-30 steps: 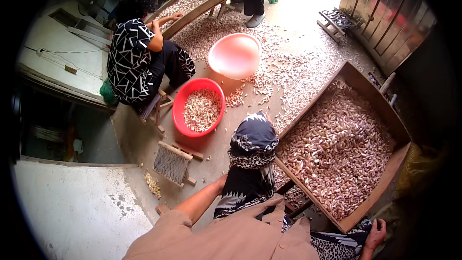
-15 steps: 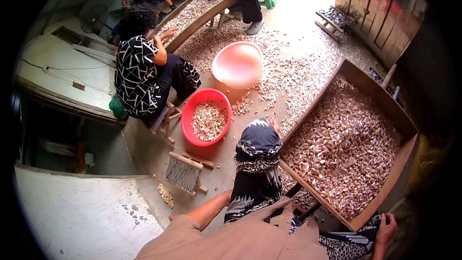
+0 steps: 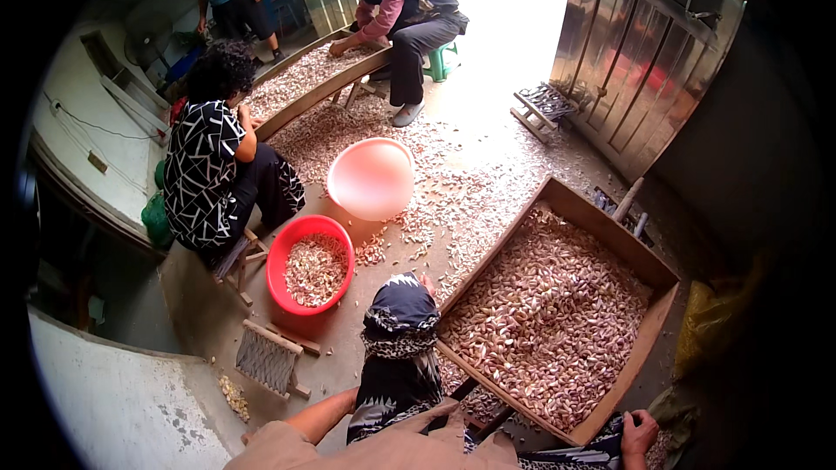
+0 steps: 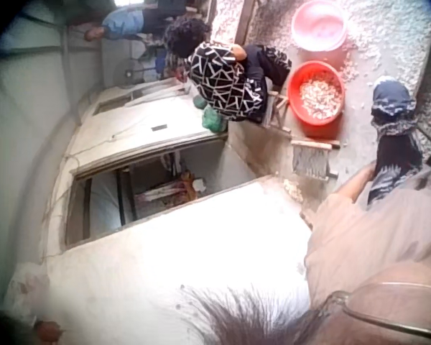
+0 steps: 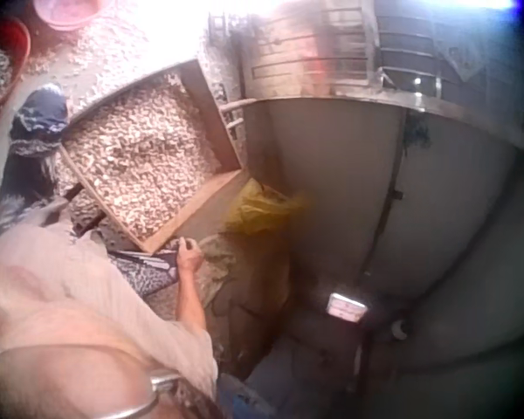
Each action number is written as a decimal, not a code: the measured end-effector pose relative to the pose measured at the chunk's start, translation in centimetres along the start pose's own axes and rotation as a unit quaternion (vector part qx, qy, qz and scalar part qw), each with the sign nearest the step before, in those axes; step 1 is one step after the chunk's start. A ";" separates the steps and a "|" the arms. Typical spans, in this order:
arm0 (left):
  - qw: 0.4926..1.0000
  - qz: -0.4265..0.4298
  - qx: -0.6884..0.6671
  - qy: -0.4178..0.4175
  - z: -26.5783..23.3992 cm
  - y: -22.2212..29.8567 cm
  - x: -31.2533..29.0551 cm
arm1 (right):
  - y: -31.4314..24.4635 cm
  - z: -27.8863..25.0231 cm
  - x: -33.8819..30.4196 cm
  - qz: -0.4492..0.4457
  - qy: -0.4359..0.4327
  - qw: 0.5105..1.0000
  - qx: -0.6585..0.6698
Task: The person sorts garlic cloves from a wooden tray by hand, picking through the cloves and moving them within the tray.
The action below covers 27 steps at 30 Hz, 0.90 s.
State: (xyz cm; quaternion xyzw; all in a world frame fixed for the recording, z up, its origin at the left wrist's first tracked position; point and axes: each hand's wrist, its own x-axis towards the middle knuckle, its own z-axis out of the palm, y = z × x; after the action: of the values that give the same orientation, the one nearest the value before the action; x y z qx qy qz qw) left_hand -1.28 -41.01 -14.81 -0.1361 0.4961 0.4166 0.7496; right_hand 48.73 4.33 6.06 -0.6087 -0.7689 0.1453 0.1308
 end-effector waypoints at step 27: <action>0.999 -0.024 -0.032 0.026 -0.2 -1.0 -0.9 | 0.4 -0.8 -1.0 -0.008 -0.031 0.999 -0.005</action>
State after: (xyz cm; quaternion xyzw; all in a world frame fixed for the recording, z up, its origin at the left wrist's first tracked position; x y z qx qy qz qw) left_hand -0.79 -42.17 -14.33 -0.1821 0.4985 0.4106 0.7414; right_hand 49.62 3.50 6.65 -0.5984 -0.7782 0.1590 0.1050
